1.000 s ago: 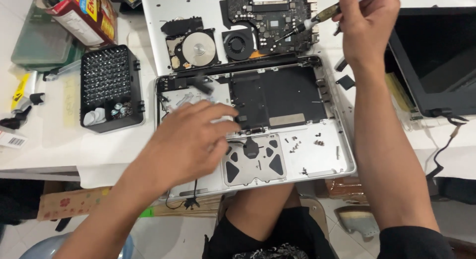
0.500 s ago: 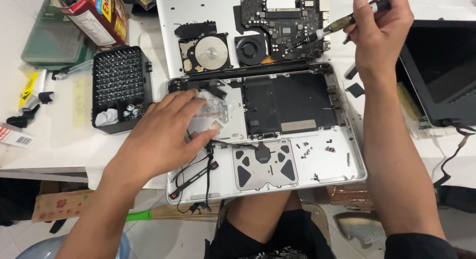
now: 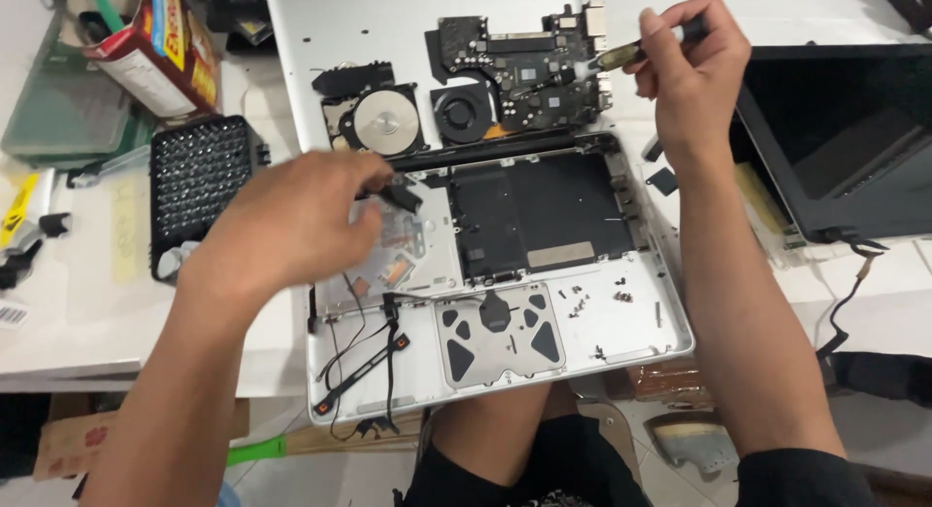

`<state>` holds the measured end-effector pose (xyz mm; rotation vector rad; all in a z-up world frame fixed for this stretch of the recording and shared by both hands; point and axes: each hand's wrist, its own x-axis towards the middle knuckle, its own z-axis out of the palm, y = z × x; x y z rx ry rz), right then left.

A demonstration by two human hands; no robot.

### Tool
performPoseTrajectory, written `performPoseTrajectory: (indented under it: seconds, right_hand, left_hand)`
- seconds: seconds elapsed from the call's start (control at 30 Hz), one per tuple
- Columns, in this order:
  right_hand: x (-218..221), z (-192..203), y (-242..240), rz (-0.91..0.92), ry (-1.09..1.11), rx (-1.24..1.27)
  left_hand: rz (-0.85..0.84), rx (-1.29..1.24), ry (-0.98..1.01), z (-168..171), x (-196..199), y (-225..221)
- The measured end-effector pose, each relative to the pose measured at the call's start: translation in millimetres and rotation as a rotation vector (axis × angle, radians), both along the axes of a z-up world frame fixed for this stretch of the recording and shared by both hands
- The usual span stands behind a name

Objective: Disassembling a laptop to remove the motherboard and cleaning its surface with a small brush.

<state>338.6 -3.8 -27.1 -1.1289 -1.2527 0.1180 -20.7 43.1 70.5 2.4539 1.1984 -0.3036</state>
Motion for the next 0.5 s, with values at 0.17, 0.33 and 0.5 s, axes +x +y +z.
performPoseTrajectory:
  seconds: [0.17,0.33,0.5]
  right_hand:
    - [-9.4,11.6,-7.1,0.070,0.117,-0.202]
    - [-20.5,17.8,-9.2,0.104,0.140,-0.285]
    - [-42.3,31.6,-10.4,0.254,0.122,-0.413]
  left_hand:
    - [-0.142,0.188,-0.499,-7.8,25.0,39.8]
    - [-0.135,0.123,-0.570,-17.9,45.8,61.2]
    - [-0.116,-0.069,-0.461,-19.1,52.1,57.7]
